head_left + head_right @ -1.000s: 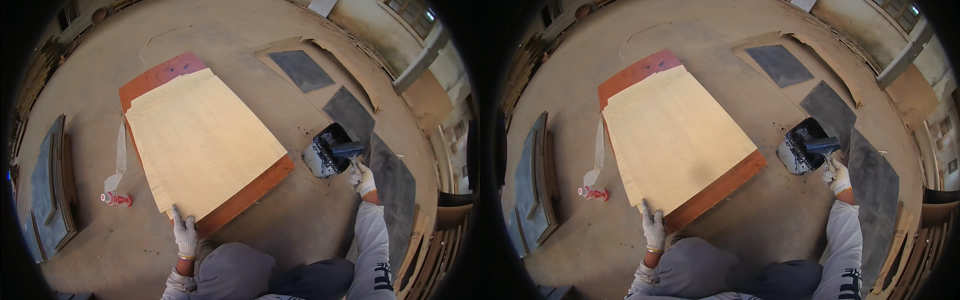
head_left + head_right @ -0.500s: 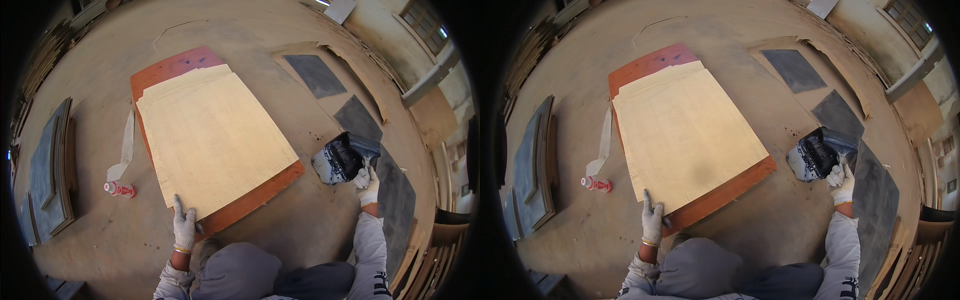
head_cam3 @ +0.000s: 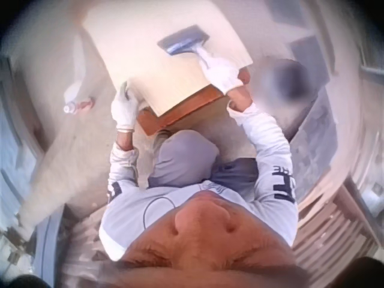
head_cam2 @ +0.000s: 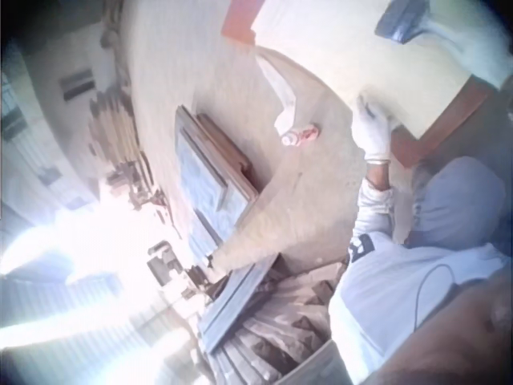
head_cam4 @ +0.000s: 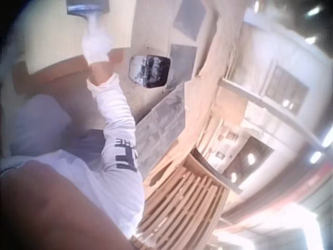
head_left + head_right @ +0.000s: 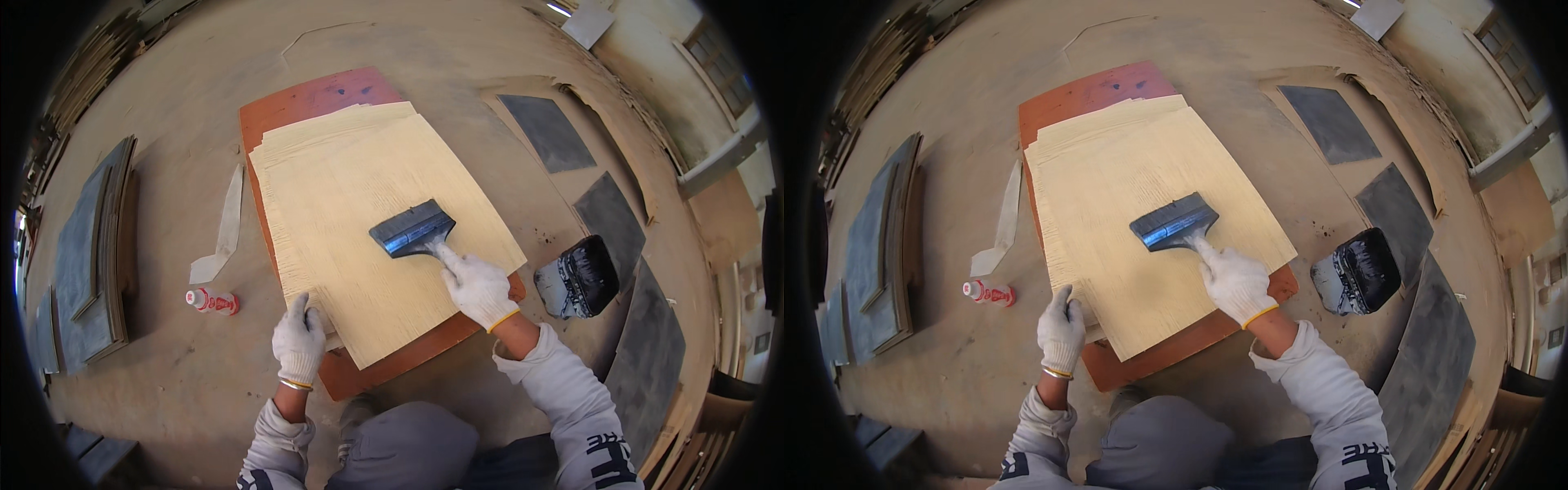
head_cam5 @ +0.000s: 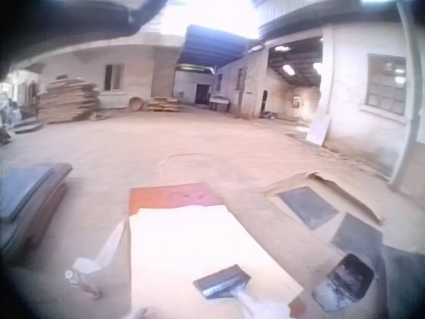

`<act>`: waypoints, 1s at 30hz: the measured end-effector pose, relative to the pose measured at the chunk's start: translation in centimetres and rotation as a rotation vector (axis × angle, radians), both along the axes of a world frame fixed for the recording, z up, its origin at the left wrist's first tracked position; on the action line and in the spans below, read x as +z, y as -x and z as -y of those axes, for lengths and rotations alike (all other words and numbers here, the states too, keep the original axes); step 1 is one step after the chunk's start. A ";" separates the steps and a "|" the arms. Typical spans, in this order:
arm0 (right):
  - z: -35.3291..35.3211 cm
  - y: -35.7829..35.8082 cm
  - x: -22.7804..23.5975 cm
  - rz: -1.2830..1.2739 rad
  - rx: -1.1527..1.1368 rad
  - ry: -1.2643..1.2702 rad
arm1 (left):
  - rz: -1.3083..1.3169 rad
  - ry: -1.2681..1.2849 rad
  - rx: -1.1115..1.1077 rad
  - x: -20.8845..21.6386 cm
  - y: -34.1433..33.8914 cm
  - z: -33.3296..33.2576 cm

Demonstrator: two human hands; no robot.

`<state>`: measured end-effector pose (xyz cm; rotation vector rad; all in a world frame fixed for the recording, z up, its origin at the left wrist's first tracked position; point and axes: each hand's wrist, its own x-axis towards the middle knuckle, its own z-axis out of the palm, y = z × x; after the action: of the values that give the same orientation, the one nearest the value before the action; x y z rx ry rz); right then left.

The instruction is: The person applies dark paint to rectangular wooden boards using a brush, working one at a time on a low table. They repeatedly dip the brush into a paint container, spread paint across each board, then set the finished board aside on the floor.

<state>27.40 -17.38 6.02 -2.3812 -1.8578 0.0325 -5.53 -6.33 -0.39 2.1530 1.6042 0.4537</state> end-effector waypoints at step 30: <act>-18.5 -3.6 1.0 -0.083 0.095 0.217 | -0.169 -0.163 -0.060 -3.9 -6.2 -14.6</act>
<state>31.00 1.16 7.07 -2.3803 -2.0197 0.3529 0.71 8.28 -4.25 2.4115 1.6349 0.4057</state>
